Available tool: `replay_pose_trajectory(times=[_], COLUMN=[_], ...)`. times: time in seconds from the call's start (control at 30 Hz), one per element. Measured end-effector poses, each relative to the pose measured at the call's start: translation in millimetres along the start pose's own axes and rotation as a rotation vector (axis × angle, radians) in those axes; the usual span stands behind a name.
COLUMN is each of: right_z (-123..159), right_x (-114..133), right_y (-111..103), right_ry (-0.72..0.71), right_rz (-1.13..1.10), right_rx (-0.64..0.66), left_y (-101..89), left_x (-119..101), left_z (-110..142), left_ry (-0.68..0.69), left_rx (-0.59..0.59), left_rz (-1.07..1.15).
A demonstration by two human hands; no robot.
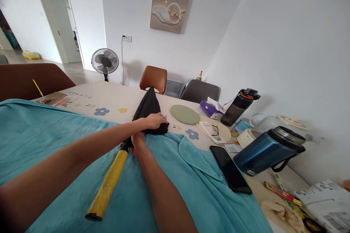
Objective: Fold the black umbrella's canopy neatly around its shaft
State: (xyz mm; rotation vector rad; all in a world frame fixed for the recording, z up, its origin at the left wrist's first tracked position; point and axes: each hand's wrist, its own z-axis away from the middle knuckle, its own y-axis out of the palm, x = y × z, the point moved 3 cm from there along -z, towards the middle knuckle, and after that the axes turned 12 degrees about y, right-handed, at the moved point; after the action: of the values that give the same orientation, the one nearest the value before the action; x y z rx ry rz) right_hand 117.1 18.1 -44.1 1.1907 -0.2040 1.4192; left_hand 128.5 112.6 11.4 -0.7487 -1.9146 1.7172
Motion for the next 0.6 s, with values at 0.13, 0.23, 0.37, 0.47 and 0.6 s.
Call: replay_pose_trajectory(times=[0.13,0.23,0.37,0.47,0.6], right_z=[1.4,1.7,0.4,-0.9,-0.2], right_x=[-2.0,-2.3,-2.3,-2.2,-1.4], right_y=[0.8,0.4,-1.5,-3.0,-2.6], right_ry=[0.024,0.038,0.091,0.122,0.130], right_rz=[0.026,0.038,0.066,0.090,0.084], right_rx=[0.001,0.015,0.035,0.025,0.038], left_y=[6.6,0.3,-22.3,-41.0,-59.0], left_x=[7.1,10.7,25.6,44.0,63.6], left_z=[-12.7,-11.7,4.5,29.6,70.1], left_ry=[-0.017,0.001,-0.110,-0.279,-0.465], left_rx=[0.074,-0.028,-0.265,-0.420,-0.586], left_rz=[0.006,-0.003,0.041,0.101,0.158])
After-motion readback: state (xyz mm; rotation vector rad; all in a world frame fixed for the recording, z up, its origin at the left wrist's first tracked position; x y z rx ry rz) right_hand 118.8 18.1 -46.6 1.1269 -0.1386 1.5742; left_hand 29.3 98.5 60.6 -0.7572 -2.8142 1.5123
